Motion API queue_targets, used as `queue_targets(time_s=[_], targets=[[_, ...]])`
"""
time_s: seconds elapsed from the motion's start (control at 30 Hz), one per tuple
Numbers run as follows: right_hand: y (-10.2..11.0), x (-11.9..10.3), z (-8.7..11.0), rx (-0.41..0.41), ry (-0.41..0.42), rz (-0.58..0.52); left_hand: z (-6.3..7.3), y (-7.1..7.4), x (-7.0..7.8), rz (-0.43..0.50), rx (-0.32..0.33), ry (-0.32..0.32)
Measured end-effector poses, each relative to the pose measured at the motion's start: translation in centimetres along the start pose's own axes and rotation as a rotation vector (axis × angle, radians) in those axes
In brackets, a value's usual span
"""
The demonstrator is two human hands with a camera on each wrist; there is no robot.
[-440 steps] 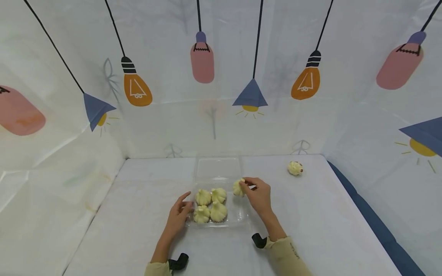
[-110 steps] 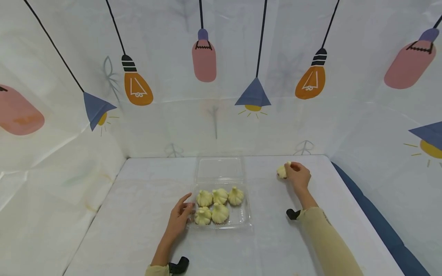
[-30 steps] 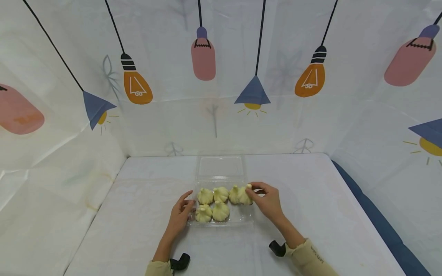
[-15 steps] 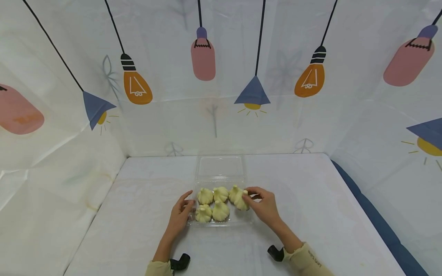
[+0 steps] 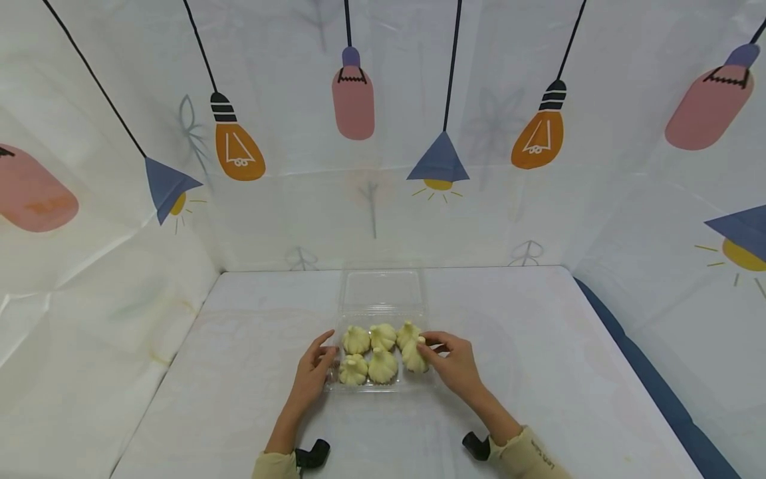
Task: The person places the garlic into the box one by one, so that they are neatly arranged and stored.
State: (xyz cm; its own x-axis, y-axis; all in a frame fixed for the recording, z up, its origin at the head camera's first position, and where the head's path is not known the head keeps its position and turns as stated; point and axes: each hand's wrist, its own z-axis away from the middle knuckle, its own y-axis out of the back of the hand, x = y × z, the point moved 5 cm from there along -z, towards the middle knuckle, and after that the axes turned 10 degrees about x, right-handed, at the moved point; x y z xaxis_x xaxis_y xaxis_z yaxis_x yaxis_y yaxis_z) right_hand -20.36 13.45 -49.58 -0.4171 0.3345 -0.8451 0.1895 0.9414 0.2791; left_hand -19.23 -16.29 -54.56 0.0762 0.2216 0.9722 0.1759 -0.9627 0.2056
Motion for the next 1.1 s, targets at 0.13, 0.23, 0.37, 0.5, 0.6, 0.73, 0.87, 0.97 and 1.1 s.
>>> queue_targets(time_s=[0.13, 0.23, 0.37, 0.5, 0.6, 0.73, 0.87, 0.97, 1.1], targets=[[-0.1, 0.0, 0.3, 0.002, 0.025, -0.001, -0.3, 0.0, -1.4, -0.018, 0.026, -0.003], [-0.2, 0.0, 0.4, 0.005, 0.053, -0.002, -0.4, 0.0, -1.6, -0.017, 0.035, -0.002], [-0.3, 0.2, 0.5, 0.005, 0.076, 0.002, -0.3, 0.0, -1.6, -0.017, 0.040, 0.004], [-0.4, 0.3, 0.6, 0.008, 0.101, 0.016, -0.3, 0.0, -1.5, -0.018, 0.043, 0.010], [-0.4, 0.4, 0.6, 0.002, 0.106, 0.022, -0.3, -0.1, -1.6, -0.026, 0.035, -0.013], [-0.5, 0.6, 0.7, -0.012, 0.098, 0.023, -0.4, -0.1, -1.7, -0.026, 0.034, -0.016], [-0.6, 0.7, 0.7, -0.013, 0.105, 0.028, -0.3, 0.0, -1.5, -0.020, 0.030, 0.010], [-0.7, 0.7, 0.8, -0.007, 0.121, 0.029, 0.0, 0.0, -0.2, -0.009, 0.005, 0.018], [-0.8, 0.6, 0.9, -0.006, 0.140, 0.036, 0.6, 0.1, 1.9, -0.013, -0.022, 0.017]])
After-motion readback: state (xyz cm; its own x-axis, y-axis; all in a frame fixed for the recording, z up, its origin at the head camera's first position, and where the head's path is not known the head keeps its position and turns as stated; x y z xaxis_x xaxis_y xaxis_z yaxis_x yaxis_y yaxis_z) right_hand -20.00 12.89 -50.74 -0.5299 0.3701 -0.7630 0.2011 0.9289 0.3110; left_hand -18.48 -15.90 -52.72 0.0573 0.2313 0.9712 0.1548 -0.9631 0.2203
